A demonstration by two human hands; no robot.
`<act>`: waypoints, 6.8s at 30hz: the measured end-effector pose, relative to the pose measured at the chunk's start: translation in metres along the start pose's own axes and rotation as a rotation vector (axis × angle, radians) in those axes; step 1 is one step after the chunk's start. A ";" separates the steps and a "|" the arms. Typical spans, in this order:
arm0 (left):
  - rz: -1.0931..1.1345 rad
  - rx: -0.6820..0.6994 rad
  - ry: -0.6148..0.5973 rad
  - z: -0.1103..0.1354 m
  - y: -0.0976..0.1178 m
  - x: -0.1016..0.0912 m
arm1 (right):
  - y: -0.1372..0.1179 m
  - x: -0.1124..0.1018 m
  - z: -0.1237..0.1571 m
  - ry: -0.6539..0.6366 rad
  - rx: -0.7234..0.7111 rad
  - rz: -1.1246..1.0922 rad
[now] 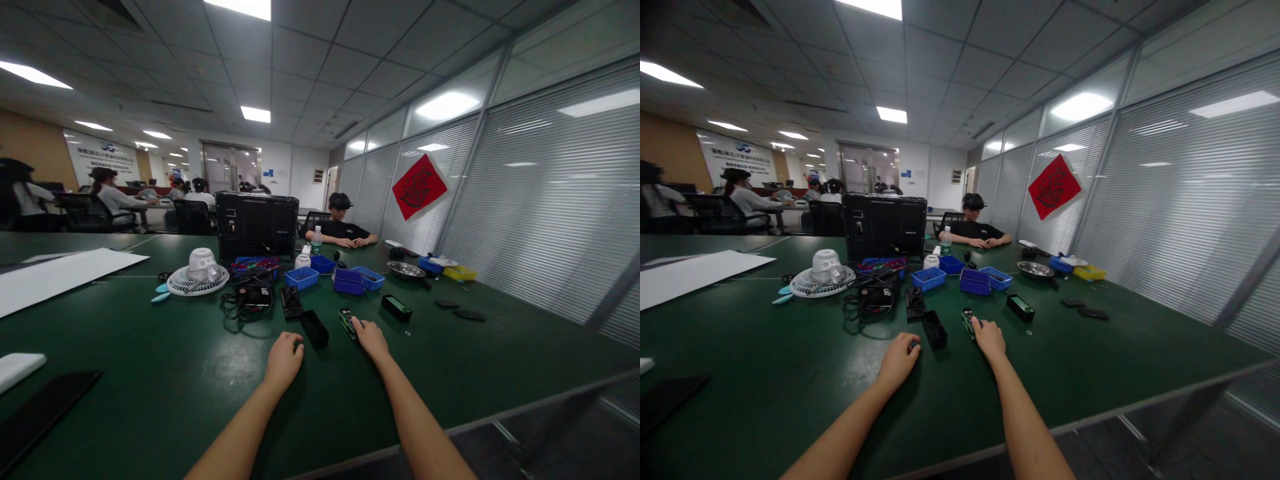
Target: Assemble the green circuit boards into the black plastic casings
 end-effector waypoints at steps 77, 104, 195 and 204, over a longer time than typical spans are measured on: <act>-0.056 0.124 -0.117 -0.005 0.005 0.002 | -0.124 0.009 0.054 0.153 -0.322 0.127; -0.086 0.103 -0.138 -0.005 0.007 0.002 | -0.132 0.019 0.053 0.138 -0.437 0.175; -0.633 -0.407 0.116 0.041 -0.099 -0.161 | -0.100 0.057 0.047 -0.204 -0.446 -0.216; -0.665 -0.364 0.043 0.045 -0.081 -0.160 | -0.103 0.053 0.051 -0.165 -0.435 -0.151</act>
Point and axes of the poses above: each hand's wrist, its own z-axis away from the middle knuckle, its own x-axis out of the palm, y = z × x, the point moved 4 cm from there along -z, towards the middle knuckle, and after that the axes turned 6 degrees about y, right-handed, at the moved point
